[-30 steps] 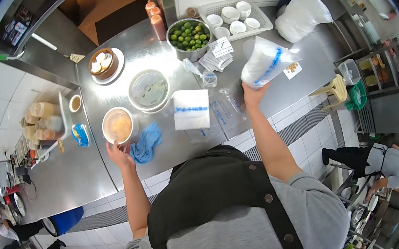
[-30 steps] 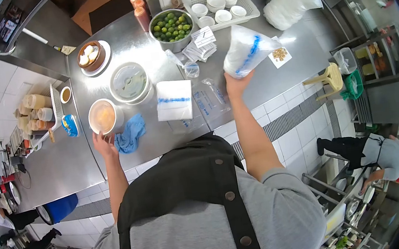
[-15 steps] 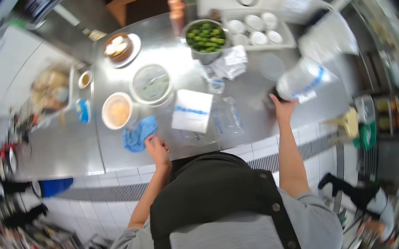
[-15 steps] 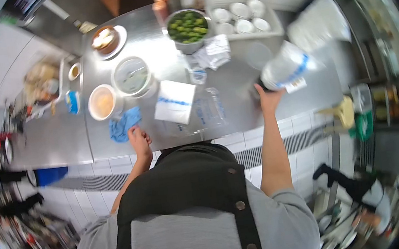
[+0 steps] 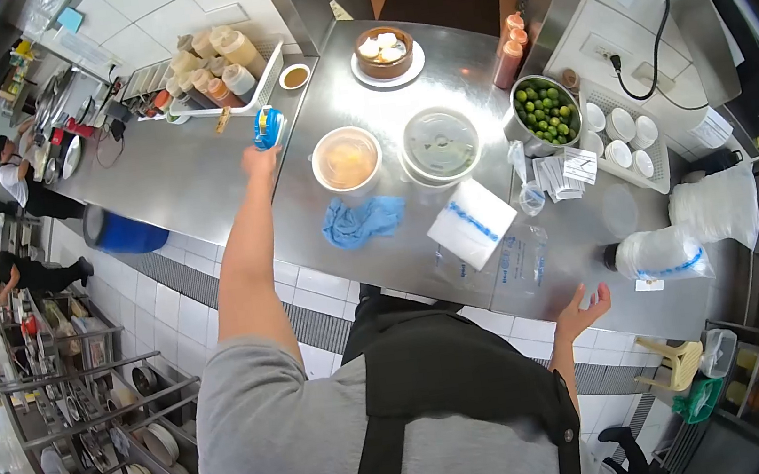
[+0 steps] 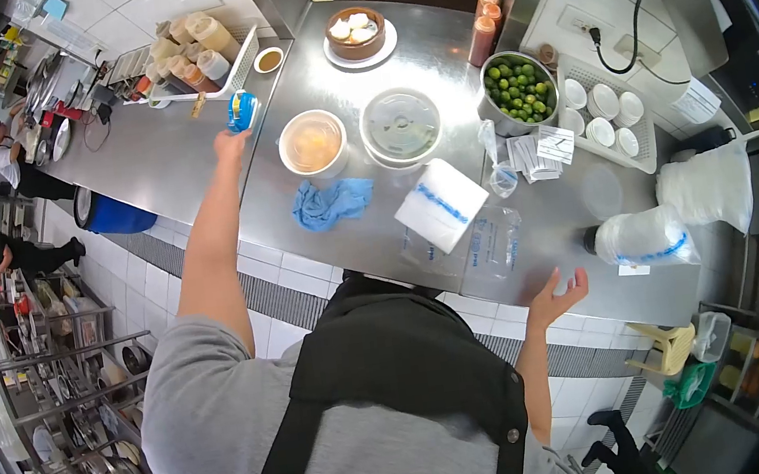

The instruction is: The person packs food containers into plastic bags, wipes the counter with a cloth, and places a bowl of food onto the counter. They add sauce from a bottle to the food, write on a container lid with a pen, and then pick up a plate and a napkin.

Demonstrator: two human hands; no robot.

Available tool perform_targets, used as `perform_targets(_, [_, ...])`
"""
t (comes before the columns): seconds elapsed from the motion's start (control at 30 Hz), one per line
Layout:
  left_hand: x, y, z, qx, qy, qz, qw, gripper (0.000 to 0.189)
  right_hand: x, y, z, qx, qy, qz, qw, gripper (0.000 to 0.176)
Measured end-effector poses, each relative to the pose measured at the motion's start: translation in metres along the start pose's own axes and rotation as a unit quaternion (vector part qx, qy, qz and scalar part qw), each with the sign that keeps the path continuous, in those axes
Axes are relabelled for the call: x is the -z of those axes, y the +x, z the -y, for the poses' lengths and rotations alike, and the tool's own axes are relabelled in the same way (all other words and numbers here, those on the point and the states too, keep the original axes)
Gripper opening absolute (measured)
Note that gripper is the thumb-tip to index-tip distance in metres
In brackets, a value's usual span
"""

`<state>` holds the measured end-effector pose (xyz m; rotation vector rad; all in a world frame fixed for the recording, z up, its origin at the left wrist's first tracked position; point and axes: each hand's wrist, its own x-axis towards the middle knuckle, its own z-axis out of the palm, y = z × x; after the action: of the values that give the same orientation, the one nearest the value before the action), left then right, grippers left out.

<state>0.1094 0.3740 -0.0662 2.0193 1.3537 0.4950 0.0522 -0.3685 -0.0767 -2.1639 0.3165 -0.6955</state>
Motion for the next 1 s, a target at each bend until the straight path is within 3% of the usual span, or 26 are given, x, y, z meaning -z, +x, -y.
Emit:
perform_targets(0.03, [0.007, 0.006, -0.013, 0.012, 0.068, 0.025, 0.997, 0.064, -0.001, -0.007, 0.014, 0.043, -0.009, 0.016, 0.999, 0.043])
perform_targets(0.13, [-0.018, 0.050, 0.005, -0.110, 0.116, -0.087, 0.983, 0.058, -0.013, -0.030, 0.065, 0.136, -0.001, 0.075, 0.988, 0.032])
perform_targets(0.23, [-0.012, 0.060, 0.005, -0.138, 0.040, 0.034, 0.989, 0.054, -0.048, -0.060, 0.139, 0.174, 0.077, 0.186, 0.964, 0.023])
perform_targets(0.27, [-0.008, 0.056, 0.006, -0.155, 0.042, 0.026, 0.987, 0.053, -0.064, -0.071, 0.166, 0.189, 0.098, 0.239, 0.948, 0.022])
perform_targets(0.4, [-0.003, 0.034, 0.024, -0.192, 0.035, -0.003, 0.981, 0.053, -0.132, -0.116, 0.300, 0.207, 0.222, 0.475, 0.826, 0.028])
perform_targets(0.47, [0.012, -0.001, 0.032, -0.198, 0.030, -0.020, 0.979, 0.057, -0.179, -0.137, 0.356, 0.290, 0.251, 0.550, 0.742, 0.035])
perform_targets(0.53, [0.012, -0.026, 0.056, -0.205, -0.006, -0.013, 0.979, 0.071, -0.227, -0.167, 0.395, 0.308, 0.248, 0.563, 0.726, 0.040])
perform_targets(0.6, [0.022, -0.056, 0.062, -0.182, -0.079, 0.003, 0.980, 0.075, -0.292, -0.204, 0.391, 0.269, 0.236, 0.580, 0.732, 0.043])
perform_targets(0.63, [0.028, -0.066, 0.068, -0.174, -0.115, 0.013, 0.978, 0.078, -0.333, -0.223, 0.381, 0.161, 0.223, 0.603, 0.748, 0.040])
perform_targets(0.73, [0.030, -0.083, 0.105, -0.010, -0.194, 0.164, 0.967, 0.072, -0.397, -0.239, 0.398, -0.126, 0.143, 0.584, 0.789, 0.039])
perform_targets(0.83, [0.068, -0.097, 0.098, 0.171, -0.405, 0.285, 0.852, 0.055, -0.421, -0.247, 0.399, -0.084, 0.025, 0.523, 0.848, 0.039])
perform_targets(0.93, [0.101, -0.095, 0.070, 0.237, -0.517, 0.360, 0.739, 0.046, -0.432, -0.248, 0.397, -0.140, 0.032, 0.503, 0.853, 0.037])
perform_targets(1.0, [0.092, -0.085, 0.074, 0.216, -0.511, 0.369, 0.746, 0.041, -0.415, -0.244, 0.412, -0.182, 0.063, 0.528, 0.827, 0.033])
